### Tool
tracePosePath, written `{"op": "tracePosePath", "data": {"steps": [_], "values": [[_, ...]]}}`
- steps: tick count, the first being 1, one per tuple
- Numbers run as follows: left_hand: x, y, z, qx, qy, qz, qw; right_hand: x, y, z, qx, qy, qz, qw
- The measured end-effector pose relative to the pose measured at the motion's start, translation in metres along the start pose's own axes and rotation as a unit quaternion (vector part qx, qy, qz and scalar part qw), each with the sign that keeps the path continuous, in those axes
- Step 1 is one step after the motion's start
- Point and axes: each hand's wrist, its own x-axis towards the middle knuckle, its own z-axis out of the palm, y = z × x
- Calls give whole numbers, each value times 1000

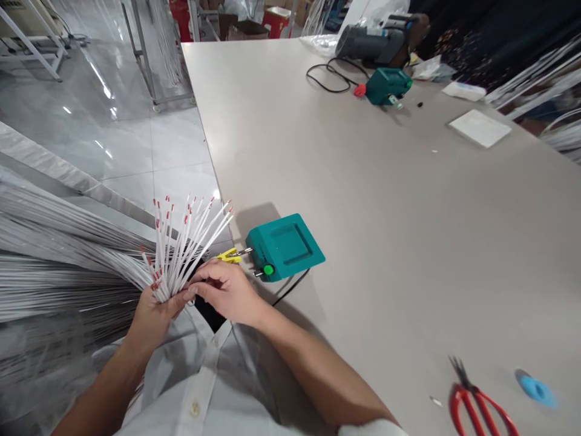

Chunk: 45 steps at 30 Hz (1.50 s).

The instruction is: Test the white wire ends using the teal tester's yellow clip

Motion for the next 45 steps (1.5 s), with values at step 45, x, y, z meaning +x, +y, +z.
{"op": "tracePosePath", "data": {"steps": [45], "values": [[-2,0,16,-121,154,16,981,-17,17,15,-276,75,-136,949]]}}
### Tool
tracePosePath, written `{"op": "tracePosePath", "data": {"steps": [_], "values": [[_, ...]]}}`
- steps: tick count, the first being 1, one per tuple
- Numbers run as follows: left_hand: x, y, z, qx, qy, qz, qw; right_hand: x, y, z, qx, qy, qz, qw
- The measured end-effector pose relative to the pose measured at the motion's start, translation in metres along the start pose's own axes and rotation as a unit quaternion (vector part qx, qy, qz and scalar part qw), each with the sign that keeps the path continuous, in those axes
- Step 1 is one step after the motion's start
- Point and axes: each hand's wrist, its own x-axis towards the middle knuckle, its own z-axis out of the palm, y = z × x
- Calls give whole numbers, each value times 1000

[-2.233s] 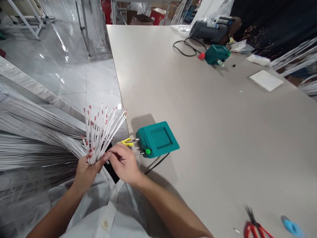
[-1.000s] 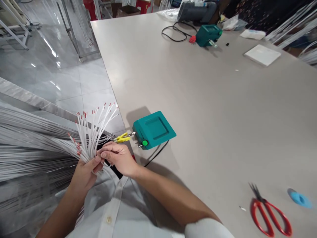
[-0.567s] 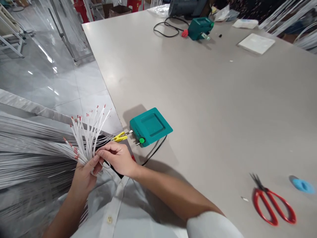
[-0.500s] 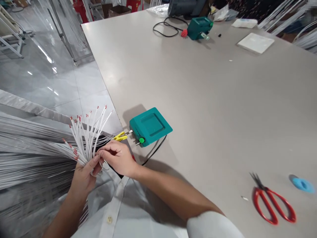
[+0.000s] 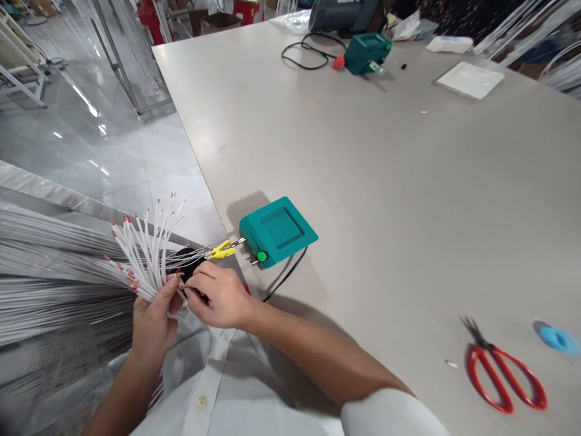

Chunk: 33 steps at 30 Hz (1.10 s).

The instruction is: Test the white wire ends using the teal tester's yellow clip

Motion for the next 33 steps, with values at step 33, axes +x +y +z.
{"op": "tracePosePath", "data": {"steps": [33], "values": [[-3,-17,-5,82,-1,22,996,8,-5,7,208,32,216,954]]}}
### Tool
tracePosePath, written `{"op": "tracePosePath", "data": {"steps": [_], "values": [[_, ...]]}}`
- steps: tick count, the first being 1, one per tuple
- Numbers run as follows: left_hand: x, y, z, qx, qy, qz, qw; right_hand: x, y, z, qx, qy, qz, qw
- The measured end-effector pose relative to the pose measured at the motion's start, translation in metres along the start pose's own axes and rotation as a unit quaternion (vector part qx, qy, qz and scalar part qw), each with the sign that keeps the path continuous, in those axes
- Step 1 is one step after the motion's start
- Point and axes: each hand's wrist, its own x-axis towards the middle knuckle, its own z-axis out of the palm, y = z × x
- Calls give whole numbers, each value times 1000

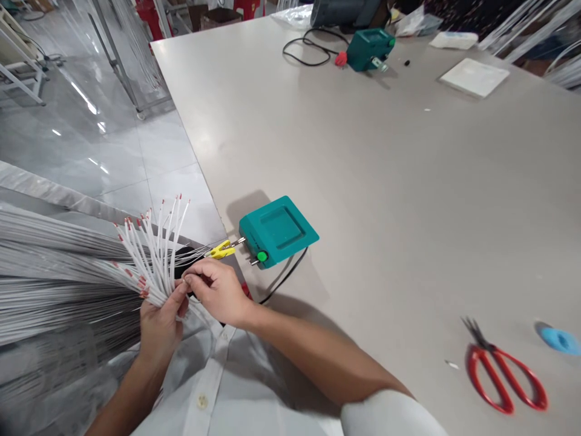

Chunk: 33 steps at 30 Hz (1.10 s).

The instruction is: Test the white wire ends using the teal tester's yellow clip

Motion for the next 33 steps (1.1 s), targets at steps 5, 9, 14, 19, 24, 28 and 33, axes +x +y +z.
{"op": "tracePosePath", "data": {"steps": [5,9,14,19,24,28,33], "values": [[-1,0,3,-38,11,5,999,0,-2,-1,51,-12,16,998],[-3,3,8,-76,10,-11,997,0,-1,1,117,-4,43,992],[-2,1,7,-79,-2,-3,997,0,-1,2,83,19,24,996],[-2,-1,4,-56,-11,-1,998,0,0,0,-44,41,-55,997],[-1,4,3,-72,-5,-4,997,-2,-1,-9,-265,-54,-103,957],[1,2,0,-62,5,-7,998,-2,-8,-14,-278,-50,-119,952],[3,1,-4,-9,-19,8,1000,1,-9,-13,-172,-47,-149,973]]}}
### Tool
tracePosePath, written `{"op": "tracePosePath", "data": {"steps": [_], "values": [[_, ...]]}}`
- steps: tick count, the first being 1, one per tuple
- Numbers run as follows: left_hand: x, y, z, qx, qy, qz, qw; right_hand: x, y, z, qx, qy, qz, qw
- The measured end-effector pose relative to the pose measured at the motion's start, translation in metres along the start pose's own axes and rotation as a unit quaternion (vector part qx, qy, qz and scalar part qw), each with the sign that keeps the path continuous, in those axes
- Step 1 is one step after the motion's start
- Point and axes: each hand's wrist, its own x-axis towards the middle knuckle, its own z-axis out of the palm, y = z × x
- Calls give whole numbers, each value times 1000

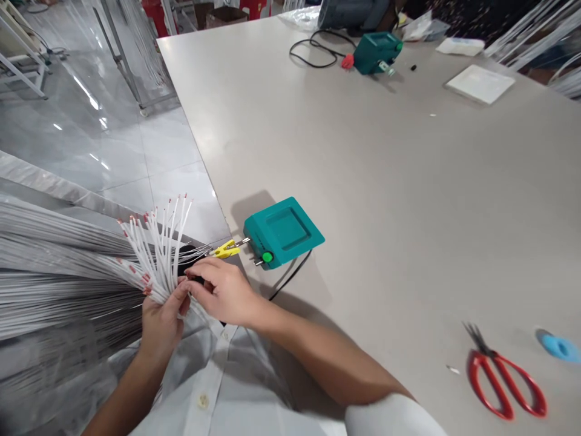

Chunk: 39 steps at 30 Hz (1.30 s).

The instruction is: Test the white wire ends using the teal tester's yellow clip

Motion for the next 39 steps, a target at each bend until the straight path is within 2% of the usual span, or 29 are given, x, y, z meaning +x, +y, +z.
{"op": "tracePosePath", "data": {"steps": [3,5,7,9,12,16,19,22,24,27,30,33,36,39], "values": [[1,8,-3,83,-72,4,994,3,3,-3,-11,-19,-20,1000],[2,12,-5,122,-123,19,985,3,3,-6,-81,-49,-49,994],[3,14,-6,140,-141,31,980,2,1,-7,-184,-72,-70,978],[2,14,-5,140,-124,38,982,0,-4,-7,-267,-82,-65,958],[0,12,0,127,-84,38,988,0,-12,-5,-286,-90,8,954],[0,11,-2,128,-88,38,987,8,-17,-10,-186,-132,154,962],[3,9,-8,119,-86,40,988,13,-15,-19,-158,-171,199,952],[5,5,-11,103,-76,40,991,11,-13,-22,-154,-134,165,965],[6,3,-10,95,-73,43,992,8,-12,-20,-132,-87,124,980],[5,5,-8,97,-85,42,991,3,-11,-15,-117,-67,46,990],[5,11,-8,124,-120,41,984,2,-8,-12,-173,-83,-39,981],[6,17,-12,163,-169,41,971,2,-10,-16,-255,-117,-88,956],[6,18,-12,180,-166,42,969,5,-17,-21,-272,-149,-68,948],[4,14,-8,174,-126,37,976,11,-21,-24,-195,-156,32,968]]}}
